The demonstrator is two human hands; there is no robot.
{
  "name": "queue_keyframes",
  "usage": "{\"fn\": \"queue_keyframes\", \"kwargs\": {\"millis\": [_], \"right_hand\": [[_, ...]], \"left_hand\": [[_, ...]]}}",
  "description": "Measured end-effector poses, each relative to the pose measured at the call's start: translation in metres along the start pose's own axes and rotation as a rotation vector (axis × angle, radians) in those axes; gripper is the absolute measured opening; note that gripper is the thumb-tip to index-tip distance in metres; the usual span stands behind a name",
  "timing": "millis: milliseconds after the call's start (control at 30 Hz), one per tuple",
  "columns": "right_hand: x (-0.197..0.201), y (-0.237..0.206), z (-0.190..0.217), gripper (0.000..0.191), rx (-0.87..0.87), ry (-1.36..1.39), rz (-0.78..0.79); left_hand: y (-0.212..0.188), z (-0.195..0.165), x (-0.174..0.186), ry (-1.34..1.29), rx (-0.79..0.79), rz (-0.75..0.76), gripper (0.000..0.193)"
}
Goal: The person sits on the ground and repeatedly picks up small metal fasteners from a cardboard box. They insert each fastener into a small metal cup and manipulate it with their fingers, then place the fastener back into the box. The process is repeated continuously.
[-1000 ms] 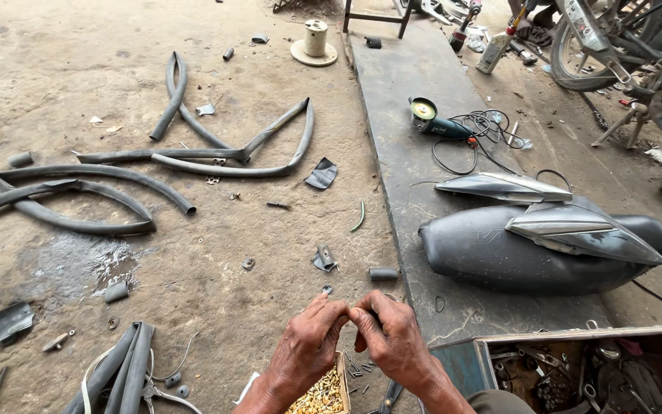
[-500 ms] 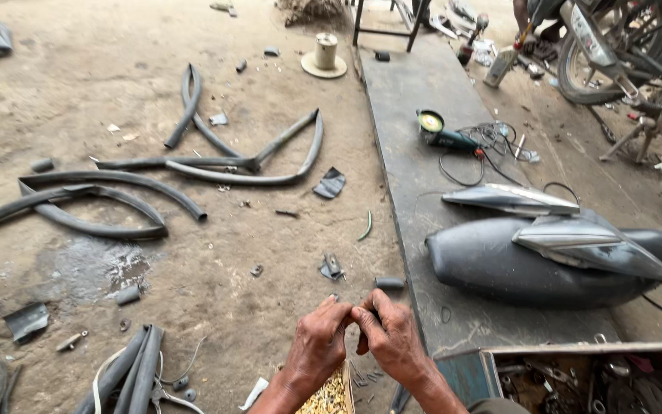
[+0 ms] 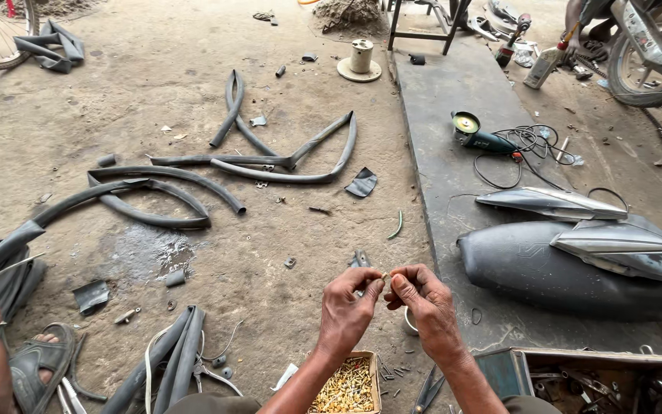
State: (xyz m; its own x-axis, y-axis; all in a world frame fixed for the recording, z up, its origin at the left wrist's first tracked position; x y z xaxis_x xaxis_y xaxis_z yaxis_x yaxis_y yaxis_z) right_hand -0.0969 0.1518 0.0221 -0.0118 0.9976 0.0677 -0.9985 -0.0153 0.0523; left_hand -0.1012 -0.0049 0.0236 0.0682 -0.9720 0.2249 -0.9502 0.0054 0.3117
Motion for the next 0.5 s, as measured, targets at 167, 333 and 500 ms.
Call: {"fn": "queue_keyframes", "kwargs": {"millis": [167,333,500], "right_hand": [[-0.011,-0.004,0.015,0.017,0.179,-0.26,0.018],[-0.008,-0.004,0.021,0.017,0.207,-0.298,0.042],[-0.002,-0.012,0.028,0.022,0.162,-0.138,0.01]], "left_hand": [[0.001,0.023,0.0,-0.161,0.249,-0.002,0.039],[0.001,0.029,0.001,-0.309,0.276,0.026,0.03],[-0.003,0.038,-0.001,-0.603,0.389,0.017,0.031]]}}
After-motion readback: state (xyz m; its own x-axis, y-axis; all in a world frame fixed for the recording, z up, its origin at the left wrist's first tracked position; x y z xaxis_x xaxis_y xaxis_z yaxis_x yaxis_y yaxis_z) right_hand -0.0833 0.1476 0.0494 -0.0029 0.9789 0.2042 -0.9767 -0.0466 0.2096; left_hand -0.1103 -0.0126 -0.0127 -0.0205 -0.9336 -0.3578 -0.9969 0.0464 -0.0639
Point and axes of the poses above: each hand's wrist, its own y-axis towards the middle knuckle, its own x-axis out of the back of the hand, z = x × y, the point moved 8 cm from there along y, towards the middle knuckle
